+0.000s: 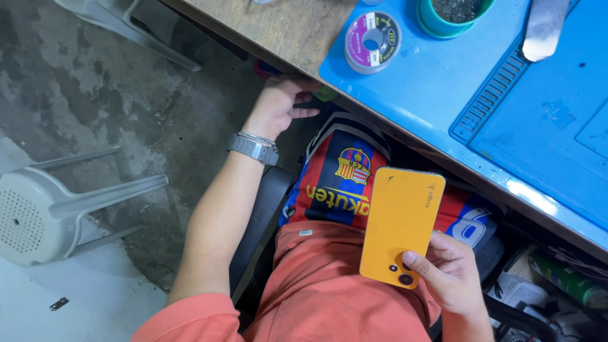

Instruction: The person applies adhesive to the back of a yellow smartphone and then presses it onto the phone's internal chassis. They then repeatedly press along the edges of the device to secure the back cover.

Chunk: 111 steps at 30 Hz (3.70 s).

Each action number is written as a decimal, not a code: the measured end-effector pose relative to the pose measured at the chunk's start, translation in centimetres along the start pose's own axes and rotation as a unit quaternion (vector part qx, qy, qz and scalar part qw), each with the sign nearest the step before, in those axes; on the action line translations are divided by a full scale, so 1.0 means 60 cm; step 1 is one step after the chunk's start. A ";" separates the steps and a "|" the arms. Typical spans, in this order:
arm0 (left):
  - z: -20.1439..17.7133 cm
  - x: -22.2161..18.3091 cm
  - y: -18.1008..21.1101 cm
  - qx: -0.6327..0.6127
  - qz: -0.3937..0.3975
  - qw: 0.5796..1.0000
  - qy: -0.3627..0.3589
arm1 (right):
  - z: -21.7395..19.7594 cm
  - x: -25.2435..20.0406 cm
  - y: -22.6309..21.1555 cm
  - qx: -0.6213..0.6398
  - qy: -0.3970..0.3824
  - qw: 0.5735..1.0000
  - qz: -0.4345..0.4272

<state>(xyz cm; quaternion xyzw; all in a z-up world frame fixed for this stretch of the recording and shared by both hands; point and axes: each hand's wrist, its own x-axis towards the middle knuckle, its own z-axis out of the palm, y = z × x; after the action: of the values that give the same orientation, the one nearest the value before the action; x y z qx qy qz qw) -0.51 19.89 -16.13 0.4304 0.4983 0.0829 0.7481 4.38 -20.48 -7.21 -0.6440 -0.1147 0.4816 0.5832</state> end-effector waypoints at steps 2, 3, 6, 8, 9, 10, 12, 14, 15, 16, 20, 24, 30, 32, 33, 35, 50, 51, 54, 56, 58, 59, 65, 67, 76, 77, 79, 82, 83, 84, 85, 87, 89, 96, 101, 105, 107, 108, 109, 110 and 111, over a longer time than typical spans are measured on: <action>0.004 -0.004 0.011 -0.017 -0.042 0.999 -0.005 | -0.003 -0.004 0.004 0.015 0.000 1.000 -0.003; 0.003 -0.007 0.010 -0.017 -0.040 0.999 -0.007 | -0.004 -0.006 0.002 0.014 0.001 1.000 -0.006; -0.006 -0.017 0.009 0.054 -0.009 0.998 -0.018 | -0.003 -0.009 -0.001 0.034 0.002 0.999 0.001; -0.018 -0.026 0.008 0.056 0.052 0.993 -0.089 | -0.002 -0.010 -0.002 0.038 0.005 0.999 0.003; -0.025 -0.020 -0.002 0.059 0.050 0.993 -0.092 | -0.003 -0.012 0.000 0.040 0.009 0.999 0.004; -0.034 -0.017 -0.011 0.080 0.082 0.988 -0.107 | -0.005 -0.011 0.001 0.041 0.006 0.999 0.012; -0.043 -0.009 -0.023 0.102 0.114 0.981 -0.120 | -0.005 -0.007 0.002 0.043 0.000 0.999 0.019; -0.037 -0.002 -0.033 0.207 0.204 0.954 -0.071 | -0.003 -0.004 0.001 0.045 -0.007 0.999 0.020; -0.056 0.000 -0.036 0.207 0.203 0.955 -0.070 | 0.002 -0.002 0.000 0.045 -0.008 0.999 0.021; -0.069 0.003 -0.040 0.358 0.305 0.882 0.003 | 0.003 -0.002 -0.001 0.049 -0.014 0.999 0.010; -0.059 -0.139 0.006 0.513 0.243 0.823 0.008 | -0.006 -0.010 -0.006 0.023 -0.047 0.997 -0.048; 0.025 -0.267 -0.042 0.231 0.152 0.900 -0.338 | 0.029 0.006 -0.067 -0.159 -0.065 0.965 -0.197; 0.100 -0.316 -0.153 -0.198 0.037 0.842 -0.501 | 0.050 -0.025 -0.054 -0.290 0.126 0.920 -0.233; 0.108 -0.317 -0.146 -0.179 0.033 0.833 -0.522 | 0.039 -0.007 -0.057 -0.037 0.178 0.974 -0.135; 0.107 -0.318 -0.145 -0.180 0.032 0.831 -0.525 | 0.037 0.000 -0.053 -0.039 0.181 0.974 -0.135; 0.105 -0.314 -0.137 -0.022 0.082 0.855 -0.512 | 0.031 0.017 -0.046 0.026 0.063 0.984 -0.162; 0.146 -0.334 -0.071 0.134 0.144 0.843 -0.501 | 0.063 0.023 -0.088 -0.094 0.255 0.929 -0.250; 0.142 -0.333 -0.074 0.134 0.143 0.843 -0.501 | 0.060 0.020 -0.083 -0.094 0.255 0.930 -0.249; 0.139 -0.327 -0.080 0.158 0.188 0.829 -0.502 | 0.053 0.021 -0.071 -0.031 0.242 0.953 -0.181; 0.145 -0.326 -0.088 0.053 0.165 0.852 -0.494 | 0.048 0.025 -0.061 0.109 0.198 0.971 -0.078; 0.145 -0.323 -0.091 0.054 0.168 0.850 -0.497 | 0.051 0.040 -0.047 0.156 0.192 0.964 -0.094; 0.145 -0.322 -0.092 0.055 0.172 0.848 -0.499 | 0.052 0.048 -0.041 0.202 0.184 0.956 -0.110; 0.145 -0.317 -0.094 0.059 0.187 0.843 -0.501 | 0.049 0.042 -0.048 0.027 0.227 0.947 -0.225; 0.147 -0.320 -0.092 0.063 0.170 0.847 -0.499 | 0.052 0.040 -0.062 0.000 0.233 0.934 -0.270; 0.146 -0.326 -0.092 -0.009 0.013 0.926 -0.378 | 0.003 -0.007 -0.056 -0.078 0.223 0.930 -0.280; 0.148 -0.326 -0.089 -0.006 -0.014 0.945 -0.327 | -0.009 -0.015 -0.046 -0.055 0.201 0.949 -0.238; 0.143 -0.326 -0.094 -0.029 -0.052 0.952 -0.301 | -0.017 -0.017 -0.054 -0.020 0.136 0.975 -0.178; 0.127 -0.321 -0.104 -0.038 -0.109 0.952 -0.283 | -0.020 -0.011 -0.035 0.040 0.043 0.995 -0.080; 0.122 -0.317 -0.108 -0.024 -0.127 0.948 -0.290 | -0.020 -0.009 -0.023 0.065 0.012 0.997 -0.046; 0.123 -0.316 -0.113 -0.024 -0.131 0.947 -0.292 | -0.020 -0.008 -0.021 0.065 0.017 0.997 -0.044; 0.124 -0.317 -0.117 -0.022 -0.139 0.943 -0.301 | -0.019 -0.008 -0.019 0.060 0.004 0.998 -0.019; 0.124 -0.316 -0.126 -0.021 -0.145 0.941 -0.306 | -0.021 -0.006 -0.014 0.054 -0.012 0.998 0.006; 0.122 -0.314 -0.134 -0.062 -0.147 0.936 -0.313 | -0.025 -0.002 -0.008 0.056 -0.020 0.998 0.022; 0.138 -0.319 -0.105 -0.070 -0.122 0.928 -0.345 | -0.024 0.008 -0.012 0.003 -0.007 0.999 0.042; 0.153 -0.324 -0.067 0.119 -0.032 0.930 -0.346 | -0.018 0.010 -0.013 -0.009 0.014 0.999 0.050; 0.168 -0.331 -0.067 0.173 -0.029 0.937 -0.302 | -0.010 0.018 -0.019 -0.008 0.031 0.998 0.049; 0.175 -0.333 -0.064 0.201 -0.043 0.943 -0.260 | -0.007 0.019 -0.021 -0.015 0.047 0.998 0.048; 0.178 -0.333 -0.065 0.202 -0.043 0.943 -0.260 | -0.005 0.020 -0.026 -0.015 0.047 0.998 0.048; 0.181 -0.333 -0.065 0.208 -0.047 0.946 -0.243 | -0.003 0.021 -0.030 -0.015 0.052 0.997 0.047; 0.183 -0.334 -0.065 0.215 -0.050 0.949 -0.224 | -0.001 0.021 -0.035 -0.015 0.057 0.997 0.044; 0.181 -0.333 -0.069 0.215 -0.050 0.949 -0.224 | 0.000 0.023 -0.034 -0.014 0.056 0.997 0.045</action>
<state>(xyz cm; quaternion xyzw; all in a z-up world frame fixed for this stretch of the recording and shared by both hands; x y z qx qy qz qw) -2.66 0.18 -4.27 0.5633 0.3447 -0.1625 0.7332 5.91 -18.91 -6.10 -0.6827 -0.0595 0.4683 0.5576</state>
